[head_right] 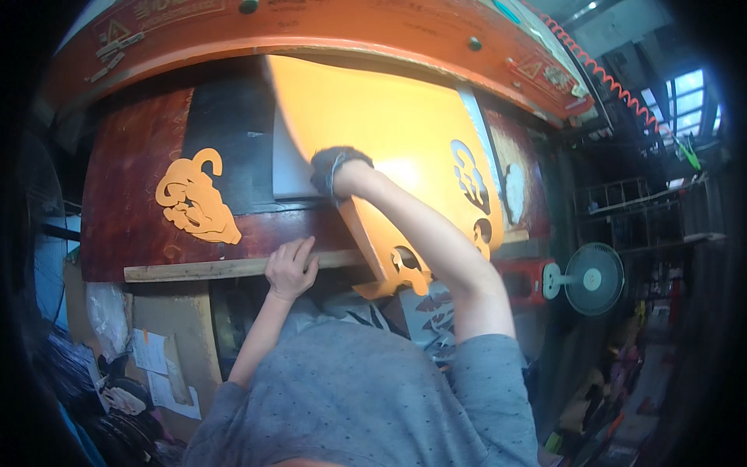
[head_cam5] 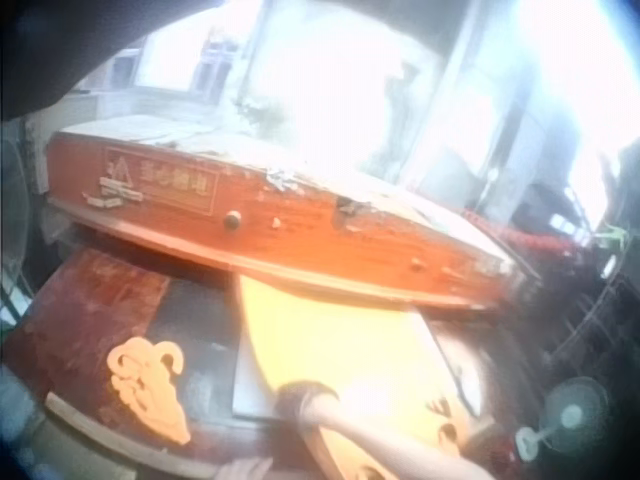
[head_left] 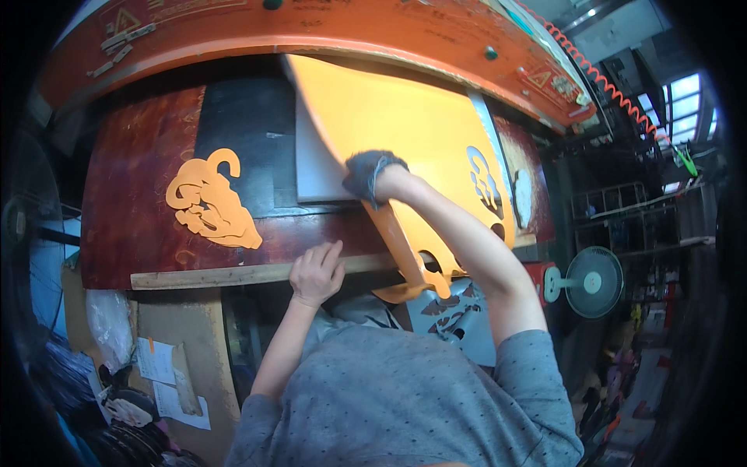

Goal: The person retrieves a metal stencil and a white sheet, then uses a cutting tool to trace and cut shapes from the sheet. They place the cut pieces aside and later handle a yellow sheet, cutting additional shapes and arranging them on the work surface.

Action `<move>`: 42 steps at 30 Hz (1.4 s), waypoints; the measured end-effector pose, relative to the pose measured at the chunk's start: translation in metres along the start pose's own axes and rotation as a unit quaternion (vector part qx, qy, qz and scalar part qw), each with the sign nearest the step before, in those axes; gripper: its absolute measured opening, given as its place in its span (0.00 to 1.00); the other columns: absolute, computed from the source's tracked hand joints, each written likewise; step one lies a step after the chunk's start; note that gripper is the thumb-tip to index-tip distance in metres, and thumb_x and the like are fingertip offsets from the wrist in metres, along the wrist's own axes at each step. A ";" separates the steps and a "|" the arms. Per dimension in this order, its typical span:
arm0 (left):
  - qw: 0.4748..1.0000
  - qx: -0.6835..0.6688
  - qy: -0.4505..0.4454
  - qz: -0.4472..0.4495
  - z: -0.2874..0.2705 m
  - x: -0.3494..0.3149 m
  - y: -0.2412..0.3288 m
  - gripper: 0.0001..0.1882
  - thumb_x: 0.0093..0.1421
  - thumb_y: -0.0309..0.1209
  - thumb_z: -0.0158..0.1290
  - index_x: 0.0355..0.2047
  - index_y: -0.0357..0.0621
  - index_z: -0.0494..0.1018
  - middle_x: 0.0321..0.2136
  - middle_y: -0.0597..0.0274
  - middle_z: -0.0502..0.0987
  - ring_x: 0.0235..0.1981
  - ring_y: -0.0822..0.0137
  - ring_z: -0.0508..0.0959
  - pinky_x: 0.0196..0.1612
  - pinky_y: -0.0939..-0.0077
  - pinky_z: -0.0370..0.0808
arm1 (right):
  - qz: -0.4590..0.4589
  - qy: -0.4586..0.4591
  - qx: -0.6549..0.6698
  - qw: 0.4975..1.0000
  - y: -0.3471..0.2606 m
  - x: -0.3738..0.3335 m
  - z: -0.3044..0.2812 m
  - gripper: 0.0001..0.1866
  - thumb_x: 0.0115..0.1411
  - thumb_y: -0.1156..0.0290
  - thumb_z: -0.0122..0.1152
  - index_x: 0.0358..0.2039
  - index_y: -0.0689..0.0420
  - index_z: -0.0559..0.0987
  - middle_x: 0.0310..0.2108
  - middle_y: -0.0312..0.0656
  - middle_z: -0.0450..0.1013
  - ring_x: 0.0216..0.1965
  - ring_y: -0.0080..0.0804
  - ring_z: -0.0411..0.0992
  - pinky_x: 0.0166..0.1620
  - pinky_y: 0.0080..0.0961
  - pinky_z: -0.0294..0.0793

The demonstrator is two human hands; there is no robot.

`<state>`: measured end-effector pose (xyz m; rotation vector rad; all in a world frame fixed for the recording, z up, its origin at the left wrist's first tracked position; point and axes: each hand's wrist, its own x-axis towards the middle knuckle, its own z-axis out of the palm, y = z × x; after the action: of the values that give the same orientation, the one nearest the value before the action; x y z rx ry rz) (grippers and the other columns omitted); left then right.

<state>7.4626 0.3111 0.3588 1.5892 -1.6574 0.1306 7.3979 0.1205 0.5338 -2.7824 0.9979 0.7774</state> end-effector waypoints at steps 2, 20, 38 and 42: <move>1.000 0.004 0.018 -0.013 0.004 -0.001 0.001 0.21 0.45 0.36 0.59 0.42 0.50 0.76 0.36 0.64 0.77 0.34 0.63 0.77 0.35 0.69 0.72 | -0.023 -0.028 0.069 0.997 -0.012 -0.040 0.014 0.11 0.50 0.66 0.57 0.26 0.60 0.82 0.28 0.53 0.77 0.31 0.46 0.78 0.33 0.39 0.77; 0.627 -0.653 0.053 -0.422 0.131 -0.044 0.152 0.23 0.67 0.43 0.40 0.57 0.42 0.63 0.52 0.57 0.70 0.53 0.63 0.70 0.54 0.67 0.67 | -0.093 0.355 0.552 0.749 0.147 -0.408 0.138 0.17 0.58 0.56 0.59 0.38 0.56 0.80 0.32 0.43 0.77 0.32 0.34 0.74 0.37 0.29 0.73; 0.475 -0.786 -0.095 -0.385 0.075 -0.014 0.199 0.43 0.61 0.63 0.39 0.63 0.39 0.53 0.61 0.54 0.60 0.60 0.58 0.62 0.60 0.62 0.62 | 0.212 0.359 0.815 0.402 0.237 -0.465 0.396 0.16 0.58 0.58 0.60 0.39 0.57 0.80 0.34 0.39 0.77 0.33 0.28 0.74 0.37 0.27 0.73; 0.829 -0.550 -0.042 -0.096 -0.004 0.020 0.178 0.50 0.56 0.70 0.35 0.65 0.41 0.51 0.62 0.54 0.58 0.61 0.60 0.61 0.62 0.62 0.57 | 0.183 0.354 0.826 0.398 0.272 -0.406 0.394 0.16 0.59 0.58 0.60 0.39 0.57 0.80 0.34 0.38 0.77 0.33 0.27 0.73 0.37 0.26 0.73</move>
<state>7.3116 0.3332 0.4534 0.8210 -1.1989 -0.8676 6.7920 0.2349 0.4146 -0.8266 1.2046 -1.1148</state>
